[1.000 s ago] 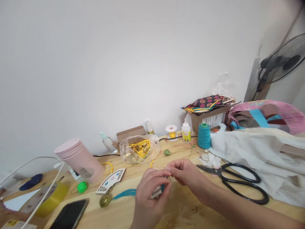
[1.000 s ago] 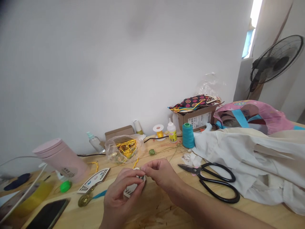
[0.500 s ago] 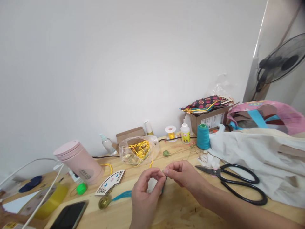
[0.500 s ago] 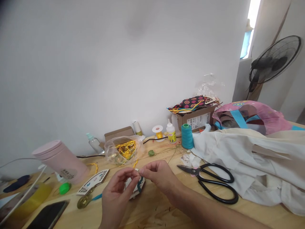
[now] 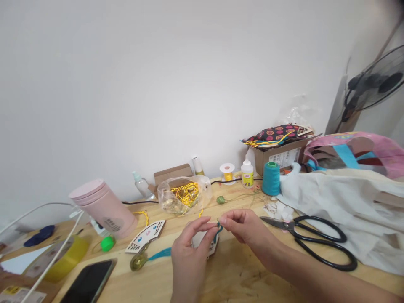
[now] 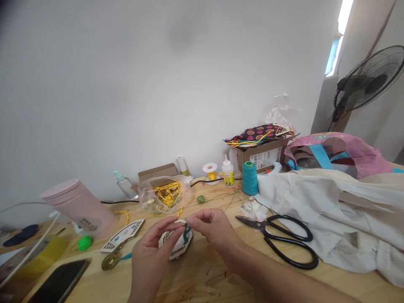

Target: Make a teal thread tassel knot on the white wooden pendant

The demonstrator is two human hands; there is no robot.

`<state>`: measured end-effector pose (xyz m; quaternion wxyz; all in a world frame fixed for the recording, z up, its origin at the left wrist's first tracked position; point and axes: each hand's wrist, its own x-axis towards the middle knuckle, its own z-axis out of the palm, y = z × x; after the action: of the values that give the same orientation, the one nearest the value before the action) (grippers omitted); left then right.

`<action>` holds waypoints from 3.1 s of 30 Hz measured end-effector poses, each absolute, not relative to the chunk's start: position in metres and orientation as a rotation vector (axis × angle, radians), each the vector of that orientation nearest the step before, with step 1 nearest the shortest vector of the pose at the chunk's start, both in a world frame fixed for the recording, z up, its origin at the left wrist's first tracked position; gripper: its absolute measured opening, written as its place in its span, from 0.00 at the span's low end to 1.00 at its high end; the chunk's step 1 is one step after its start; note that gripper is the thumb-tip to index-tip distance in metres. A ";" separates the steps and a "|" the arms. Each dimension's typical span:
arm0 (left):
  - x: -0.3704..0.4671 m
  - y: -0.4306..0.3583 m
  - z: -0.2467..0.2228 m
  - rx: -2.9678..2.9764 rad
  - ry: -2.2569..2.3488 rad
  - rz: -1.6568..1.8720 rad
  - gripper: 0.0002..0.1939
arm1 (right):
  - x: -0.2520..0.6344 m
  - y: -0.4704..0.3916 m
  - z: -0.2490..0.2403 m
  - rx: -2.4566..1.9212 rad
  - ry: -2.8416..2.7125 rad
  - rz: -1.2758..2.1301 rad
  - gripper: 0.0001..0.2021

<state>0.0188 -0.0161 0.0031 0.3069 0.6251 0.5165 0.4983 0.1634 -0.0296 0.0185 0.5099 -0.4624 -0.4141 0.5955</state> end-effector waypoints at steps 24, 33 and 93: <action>0.019 -0.020 0.006 1.713 1.546 1.190 0.17 | 0.162 -0.026 0.012 -1.077 -1.133 1.322 0.11; 0.020 -0.021 0.008 1.728 1.570 1.164 0.16 | 0.163 -0.026 0.012 -1.084 -1.162 1.277 0.10; 0.022 -0.022 0.008 2.091 1.497 1.157 0.12 | 0.159 -0.026 0.007 -1.258 -1.266 1.089 0.07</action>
<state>0.0219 -0.0225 0.0080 0.1601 0.7320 0.5240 0.4049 0.1589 -0.0265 0.0074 0.5018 -0.5206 -0.5237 0.4505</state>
